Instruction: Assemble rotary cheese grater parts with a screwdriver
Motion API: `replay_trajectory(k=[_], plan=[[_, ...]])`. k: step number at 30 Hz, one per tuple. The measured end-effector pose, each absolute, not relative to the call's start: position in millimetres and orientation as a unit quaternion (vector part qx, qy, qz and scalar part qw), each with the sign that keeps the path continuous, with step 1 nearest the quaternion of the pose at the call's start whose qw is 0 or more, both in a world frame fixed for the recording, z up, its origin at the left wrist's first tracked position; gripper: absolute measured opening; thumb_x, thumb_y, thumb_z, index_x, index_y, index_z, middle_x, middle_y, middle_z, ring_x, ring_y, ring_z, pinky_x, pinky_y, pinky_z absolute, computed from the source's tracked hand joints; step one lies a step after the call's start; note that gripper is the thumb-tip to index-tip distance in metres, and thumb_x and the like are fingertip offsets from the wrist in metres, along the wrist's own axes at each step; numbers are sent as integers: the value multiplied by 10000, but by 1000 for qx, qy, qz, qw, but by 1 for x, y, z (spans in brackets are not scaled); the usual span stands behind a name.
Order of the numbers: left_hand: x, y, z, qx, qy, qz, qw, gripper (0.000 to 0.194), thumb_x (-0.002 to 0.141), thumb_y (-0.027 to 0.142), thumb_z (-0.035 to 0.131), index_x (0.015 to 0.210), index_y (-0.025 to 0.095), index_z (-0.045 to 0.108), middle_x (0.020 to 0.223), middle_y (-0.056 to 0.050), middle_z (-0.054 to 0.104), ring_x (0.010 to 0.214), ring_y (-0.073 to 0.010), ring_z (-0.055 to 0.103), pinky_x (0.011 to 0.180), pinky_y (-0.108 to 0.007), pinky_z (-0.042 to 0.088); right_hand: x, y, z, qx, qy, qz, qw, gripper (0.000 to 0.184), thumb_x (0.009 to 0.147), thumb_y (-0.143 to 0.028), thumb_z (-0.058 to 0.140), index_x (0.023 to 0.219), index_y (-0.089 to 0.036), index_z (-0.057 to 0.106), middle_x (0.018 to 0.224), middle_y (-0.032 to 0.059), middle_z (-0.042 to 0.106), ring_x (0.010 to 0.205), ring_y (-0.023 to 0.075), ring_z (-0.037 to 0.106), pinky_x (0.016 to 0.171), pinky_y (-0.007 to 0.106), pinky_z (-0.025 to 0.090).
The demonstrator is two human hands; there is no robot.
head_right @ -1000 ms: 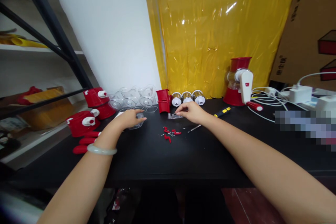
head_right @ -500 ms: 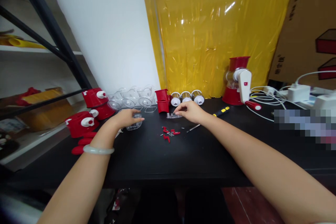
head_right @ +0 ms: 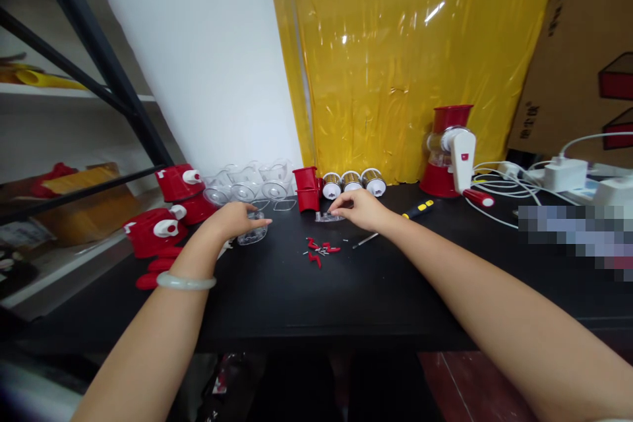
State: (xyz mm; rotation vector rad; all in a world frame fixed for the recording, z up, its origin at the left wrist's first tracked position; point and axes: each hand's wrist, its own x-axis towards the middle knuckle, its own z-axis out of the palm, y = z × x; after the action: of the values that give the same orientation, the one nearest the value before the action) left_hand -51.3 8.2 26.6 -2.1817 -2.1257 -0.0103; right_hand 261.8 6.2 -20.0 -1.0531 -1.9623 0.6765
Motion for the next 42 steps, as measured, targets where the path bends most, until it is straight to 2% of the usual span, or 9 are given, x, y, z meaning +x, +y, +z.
replay_trajectory(k=[9, 14, 18, 23, 29, 42], plan=[[-55, 13, 23, -708, -703, 16, 62, 817, 683, 779, 523, 1238, 195, 658, 1211, -158, 678, 1096, -339, 633, 886, -369, 490, 262, 7, -22, -418, -773, 265, 397, 77, 753, -227, 682, 789, -190, 740, 798, 36, 736, 748, 164, 675, 760, 318, 543], [-55, 13, 22, -711, -701, 25, 56, 789, 677, 786, 526, 1202, 217, 678, 1199, -147, 687, 1088, -315, 642, 878, -335, 488, 263, 8, -22, -415, -776, 260, 397, 90, 748, -257, 692, 790, -196, 743, 803, 37, 740, 742, 164, 675, 755, 319, 545], [-55, 13, 23, -707, -705, 27, 52, 790, 673, 784, 535, 1208, 220, 675, 1216, -151, 678, 1113, -328, 629, 878, -347, 487, 262, 8, -22, -413, -778, 260, 396, 118, 748, -290, 694, 795, -196, 746, 802, 35, 740, 735, 162, 674, 752, 316, 544], [-56, 14, 22, -708, -704, 24, 47, 778, 677, 777, 542, 1209, 225, 674, 1200, -146, 687, 1110, -325, 631, 875, -343, 486, 262, 7, -22, -416, -774, 262, 399, 91, 749, -259, 690, 788, -199, 746, 807, 36, 741, 751, 167, 678, 758, 316, 542], [-56, 14, 22, -711, -700, 39, 48, 797, 690, 778, 517, 1239, 216, 654, 1214, -144, 681, 1110, -311, 635, 879, -323, 485, 261, 6, -20, -421, -773, 264, 395, 71, 748, -210, 685, 784, -192, 743, 798, 36, 739, 768, 172, 683, 770, 321, 542], [-56, 15, 22, -728, -682, 41, 51, 800, 739, 726, 514, 1273, 142, 630, 1245, -180, 656, 1130, -337, 618, 922, -369, 475, 261, 6, -20, -417, -776, 260, 395, 69, 750, -201, 680, 781, -187, 739, 785, 30, 738, 748, 162, 682, 743, 299, 539]])
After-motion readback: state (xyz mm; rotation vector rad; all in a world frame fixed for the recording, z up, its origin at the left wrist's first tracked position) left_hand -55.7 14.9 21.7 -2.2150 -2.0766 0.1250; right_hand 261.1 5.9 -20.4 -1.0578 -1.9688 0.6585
